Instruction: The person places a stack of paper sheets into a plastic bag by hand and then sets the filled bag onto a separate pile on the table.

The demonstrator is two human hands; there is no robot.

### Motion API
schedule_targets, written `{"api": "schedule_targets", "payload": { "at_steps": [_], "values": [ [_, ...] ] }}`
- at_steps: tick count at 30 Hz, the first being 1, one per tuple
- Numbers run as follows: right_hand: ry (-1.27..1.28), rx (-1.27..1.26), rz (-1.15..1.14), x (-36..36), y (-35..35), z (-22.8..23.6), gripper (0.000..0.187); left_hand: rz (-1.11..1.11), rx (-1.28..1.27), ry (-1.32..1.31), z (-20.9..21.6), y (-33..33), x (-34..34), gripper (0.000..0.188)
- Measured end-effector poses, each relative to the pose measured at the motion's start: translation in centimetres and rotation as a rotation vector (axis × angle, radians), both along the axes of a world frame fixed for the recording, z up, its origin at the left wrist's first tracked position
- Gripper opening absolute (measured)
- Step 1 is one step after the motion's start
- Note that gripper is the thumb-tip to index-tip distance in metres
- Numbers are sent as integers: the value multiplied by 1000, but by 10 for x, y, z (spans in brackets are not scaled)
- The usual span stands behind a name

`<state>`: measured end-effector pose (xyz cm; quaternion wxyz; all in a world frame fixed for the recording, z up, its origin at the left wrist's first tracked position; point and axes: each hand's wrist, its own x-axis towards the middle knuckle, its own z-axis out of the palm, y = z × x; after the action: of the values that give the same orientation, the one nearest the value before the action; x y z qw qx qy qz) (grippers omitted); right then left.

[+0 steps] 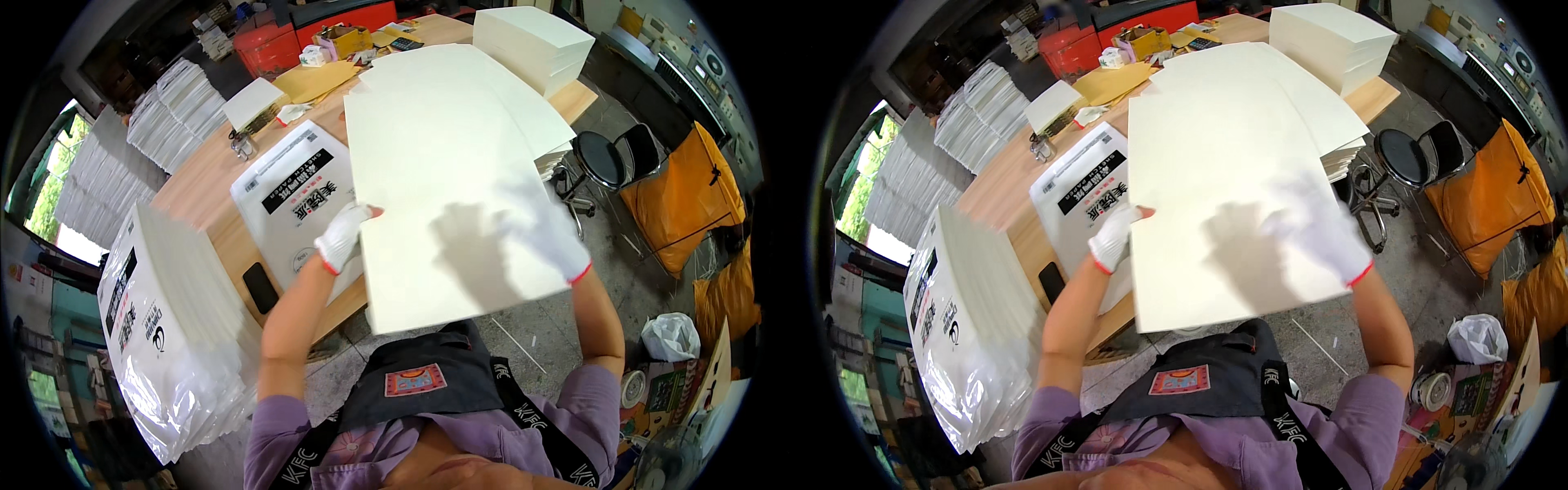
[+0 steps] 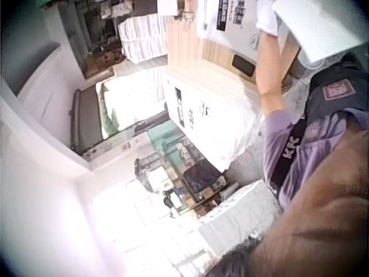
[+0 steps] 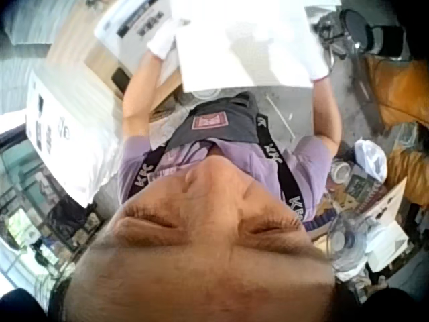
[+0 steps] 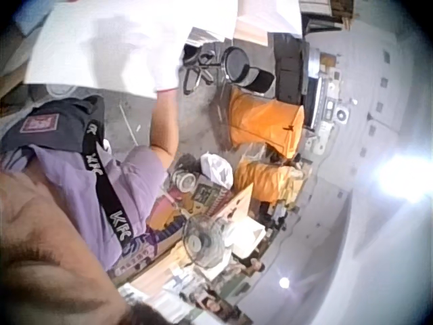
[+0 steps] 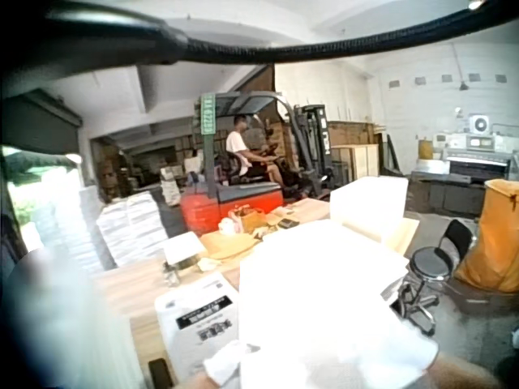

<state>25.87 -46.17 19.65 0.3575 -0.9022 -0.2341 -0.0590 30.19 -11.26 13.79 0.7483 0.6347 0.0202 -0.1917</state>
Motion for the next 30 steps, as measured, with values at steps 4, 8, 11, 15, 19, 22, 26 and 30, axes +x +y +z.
{"api": "schedule_targets", "payload": {
  "at_steps": [4, 8, 11, 15, 19, 22, 26, 30],
  "values": [
    [711, 1077, 86, 52, -72, -80, 46, -153, 62, 92, 8, 53, 0, 24],
    [811, 1045, 58, 49, -13, -69, 58, -257, 433, -198, 1, 57, -3, 32],
    [451, 798, 108, 41, 22, -84, 69, -251, 977, -352, 31, -55, -57, 67],
    [459, 394, -149, 2, 67, -52, 50, -334, 1228, -412, -11, -140, -97, 89],
    [157, 112, -283, -1, 74, -77, 26, -226, 995, -464, -25, -123, -91, 75],
    [-84, 43, -252, -6, 64, -79, 21, -134, 825, -772, -59, -66, -72, 54],
    [-81, -19, -169, -14, 67, -63, 19, 78, 1247, -292, -141, 33, -21, 29],
    [25, -123, -42, -25, 81, -62, 21, 51, 1323, -390, -203, 78, 3, 19]
  ]
}}
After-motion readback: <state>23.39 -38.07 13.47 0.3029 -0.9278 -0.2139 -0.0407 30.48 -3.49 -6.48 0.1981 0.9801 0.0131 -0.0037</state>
